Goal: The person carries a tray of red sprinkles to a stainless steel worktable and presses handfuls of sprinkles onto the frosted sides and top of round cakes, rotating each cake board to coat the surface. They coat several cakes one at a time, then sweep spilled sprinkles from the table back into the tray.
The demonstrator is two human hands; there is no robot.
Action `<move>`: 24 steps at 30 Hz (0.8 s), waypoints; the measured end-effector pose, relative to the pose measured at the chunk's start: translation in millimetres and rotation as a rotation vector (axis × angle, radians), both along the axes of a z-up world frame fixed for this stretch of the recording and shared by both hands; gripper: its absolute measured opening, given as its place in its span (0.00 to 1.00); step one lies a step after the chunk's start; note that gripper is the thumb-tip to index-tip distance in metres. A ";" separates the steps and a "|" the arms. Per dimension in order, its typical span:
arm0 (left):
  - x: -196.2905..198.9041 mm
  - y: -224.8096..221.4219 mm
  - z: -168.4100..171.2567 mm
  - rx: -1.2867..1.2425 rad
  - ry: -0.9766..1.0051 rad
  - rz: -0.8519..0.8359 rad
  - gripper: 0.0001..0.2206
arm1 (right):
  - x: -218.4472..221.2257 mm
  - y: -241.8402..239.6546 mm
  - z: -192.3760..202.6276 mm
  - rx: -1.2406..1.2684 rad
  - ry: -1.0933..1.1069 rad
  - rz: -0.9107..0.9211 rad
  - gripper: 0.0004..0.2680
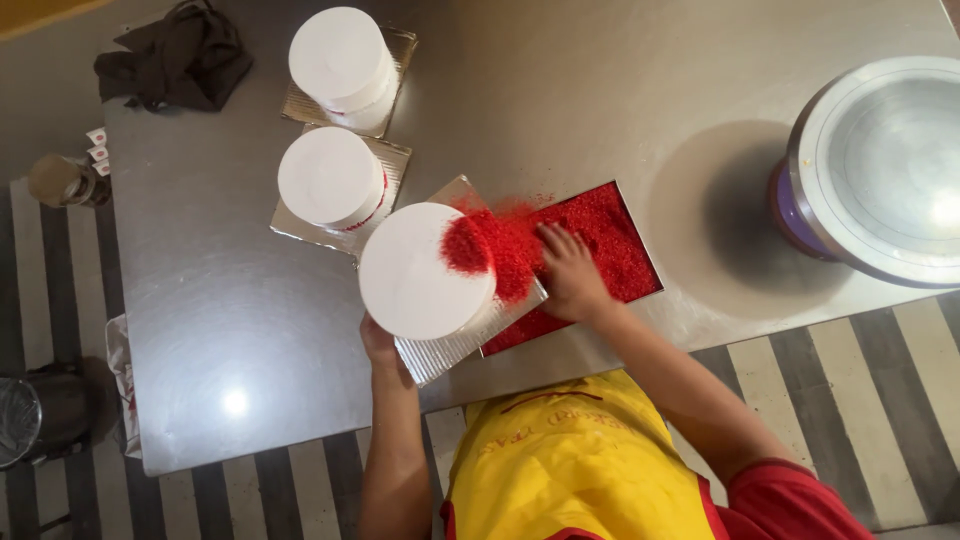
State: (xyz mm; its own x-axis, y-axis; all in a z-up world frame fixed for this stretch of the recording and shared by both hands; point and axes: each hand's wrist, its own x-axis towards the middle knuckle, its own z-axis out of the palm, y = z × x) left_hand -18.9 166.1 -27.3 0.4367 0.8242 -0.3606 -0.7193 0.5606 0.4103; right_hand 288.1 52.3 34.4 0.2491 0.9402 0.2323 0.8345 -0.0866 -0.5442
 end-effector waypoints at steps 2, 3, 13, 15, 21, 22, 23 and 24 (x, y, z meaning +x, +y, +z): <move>-1.0 -3.4 11.4 0.038 0.015 0.007 0.23 | -8.0 1.2 -9.5 -0.006 -0.166 0.084 0.25; 0.2 -6.7 22.3 0.062 0.010 0.030 0.23 | -6.9 1.9 -19.1 -0.050 -0.073 0.031 0.23; 28.2 -21.3 48.6 0.017 0.265 0.189 0.25 | -4.1 31.3 49.3 0.066 1.547 -0.412 0.09; 40.7 -29.7 50.5 0.050 0.214 0.166 0.26 | 4.2 24.1 32.1 0.125 1.384 -0.375 0.10; 67.6 -42.0 81.3 0.067 0.049 0.135 0.27 | 12.2 -6.4 -18.0 0.069 0.459 -0.296 0.16; 68.2 -42.5 83.3 0.057 0.036 0.135 0.27 | 5.7 -10.9 -23.5 0.008 0.267 -0.242 0.20; 68.1 -43.2 83.1 0.058 0.040 0.132 0.27 | -2.6 -11.0 -25.2 0.008 0.271 -0.245 0.20; 70.2 -40.6 83.1 0.121 0.058 0.154 0.27 | -8.9 -8.5 -26.2 -0.024 0.091 -0.171 0.21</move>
